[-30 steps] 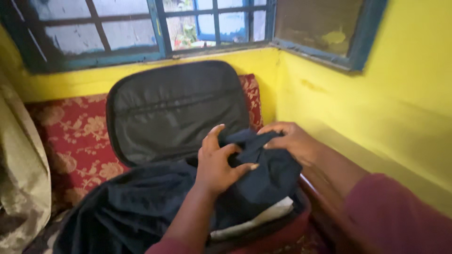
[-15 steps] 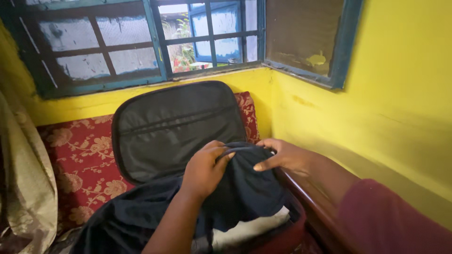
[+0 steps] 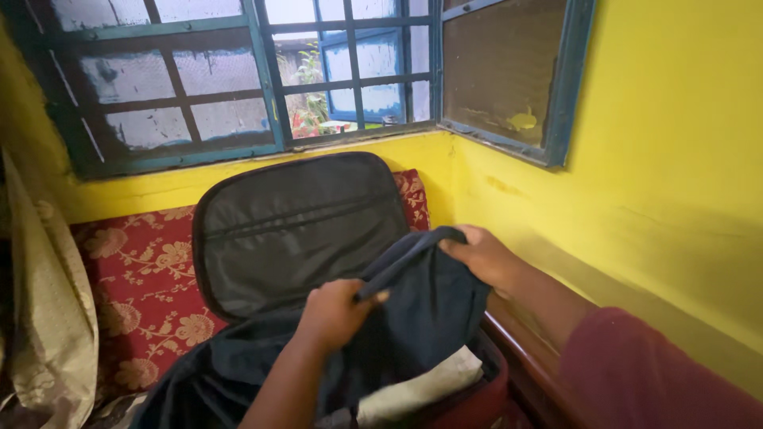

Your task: The person packs a suitcase by placing folded trousers inside and then folding a light-colored sweatshirt and adding it to the suitcase.

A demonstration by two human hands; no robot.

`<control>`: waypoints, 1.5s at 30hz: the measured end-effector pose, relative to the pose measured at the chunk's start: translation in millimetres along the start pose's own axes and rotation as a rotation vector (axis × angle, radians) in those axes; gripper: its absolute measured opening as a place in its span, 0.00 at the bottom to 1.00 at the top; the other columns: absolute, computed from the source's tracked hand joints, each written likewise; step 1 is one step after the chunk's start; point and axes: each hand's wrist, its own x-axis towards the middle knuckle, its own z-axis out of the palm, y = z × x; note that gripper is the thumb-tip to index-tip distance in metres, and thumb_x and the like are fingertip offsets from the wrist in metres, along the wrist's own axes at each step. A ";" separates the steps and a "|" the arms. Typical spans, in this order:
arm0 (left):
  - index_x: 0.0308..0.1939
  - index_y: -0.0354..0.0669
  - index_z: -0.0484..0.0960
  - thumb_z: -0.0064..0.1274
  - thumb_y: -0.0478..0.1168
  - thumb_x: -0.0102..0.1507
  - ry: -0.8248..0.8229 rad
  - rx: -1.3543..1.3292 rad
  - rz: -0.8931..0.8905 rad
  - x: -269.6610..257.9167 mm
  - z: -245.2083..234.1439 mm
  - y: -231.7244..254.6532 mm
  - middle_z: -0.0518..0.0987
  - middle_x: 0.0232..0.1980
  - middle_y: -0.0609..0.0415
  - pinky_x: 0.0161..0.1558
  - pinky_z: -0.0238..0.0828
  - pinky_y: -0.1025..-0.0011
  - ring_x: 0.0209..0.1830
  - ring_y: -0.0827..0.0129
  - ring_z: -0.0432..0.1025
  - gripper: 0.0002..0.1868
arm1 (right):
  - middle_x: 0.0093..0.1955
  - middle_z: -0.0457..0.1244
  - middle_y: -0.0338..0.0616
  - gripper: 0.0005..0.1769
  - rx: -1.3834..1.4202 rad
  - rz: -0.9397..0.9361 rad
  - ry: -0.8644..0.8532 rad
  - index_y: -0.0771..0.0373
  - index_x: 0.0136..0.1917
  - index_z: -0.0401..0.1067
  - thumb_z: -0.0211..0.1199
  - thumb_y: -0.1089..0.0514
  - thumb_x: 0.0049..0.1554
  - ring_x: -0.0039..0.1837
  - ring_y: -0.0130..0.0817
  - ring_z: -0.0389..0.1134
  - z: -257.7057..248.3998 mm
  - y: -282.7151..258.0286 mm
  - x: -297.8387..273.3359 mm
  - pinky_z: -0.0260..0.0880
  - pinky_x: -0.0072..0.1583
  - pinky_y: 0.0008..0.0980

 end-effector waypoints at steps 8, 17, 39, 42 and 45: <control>0.42 0.43 0.84 0.61 0.58 0.57 0.370 -0.098 0.270 3.4 -4.2 -17.5 0.82 0.46 0.47 0.47 0.70 0.59 0.49 0.50 0.75 0.23 | 0.52 0.72 0.46 0.20 -0.037 -0.071 -0.039 0.67 0.56 0.76 0.66 0.67 0.49 0.54 0.35 0.73 -20.1 -28.8 -7.1 0.72 0.58 0.31; 0.52 0.59 0.87 0.65 0.63 0.49 -0.031 0.147 0.147 -15.3 6.8 -23.4 0.82 0.51 0.56 0.55 0.60 0.55 0.58 0.59 0.72 0.30 | 0.47 0.70 0.48 0.14 0.184 -0.377 0.226 0.72 0.50 0.76 0.55 0.73 0.51 0.48 0.35 0.71 -60.1 -21.2 -2.4 0.72 0.54 0.30; 0.60 0.48 0.80 0.56 0.61 0.64 -0.543 0.620 0.034 -48.0 69.5 -30.2 0.63 0.77 0.54 0.67 0.53 0.47 0.71 0.55 0.61 0.28 | 0.46 0.72 0.48 0.25 -0.845 -0.065 0.348 0.58 0.54 0.77 0.57 0.74 0.45 0.50 0.42 0.74 -207.7 97.7 -55.6 0.73 0.53 0.39; 0.51 0.53 0.85 0.50 0.47 0.65 -0.030 0.800 0.173 -34.9 51.2 -46.3 0.71 0.69 0.58 0.58 0.61 0.54 0.64 0.62 0.67 0.14 | 0.50 0.72 0.47 0.22 -1.160 0.076 0.424 0.52 0.54 0.78 0.60 0.68 0.48 0.57 0.46 0.73 -195.0 75.1 -81.0 0.72 0.56 0.45; 0.61 0.52 0.80 0.53 0.46 0.60 0.508 0.766 0.126 -31.4 17.0 -65.9 0.70 0.71 0.65 0.51 0.63 0.59 0.57 0.66 0.68 0.24 | 0.51 0.69 0.46 0.12 -1.278 0.009 0.565 0.54 0.50 0.74 0.66 0.54 0.52 0.60 0.49 0.69 -176.1 45.7 -93.5 0.69 0.57 0.50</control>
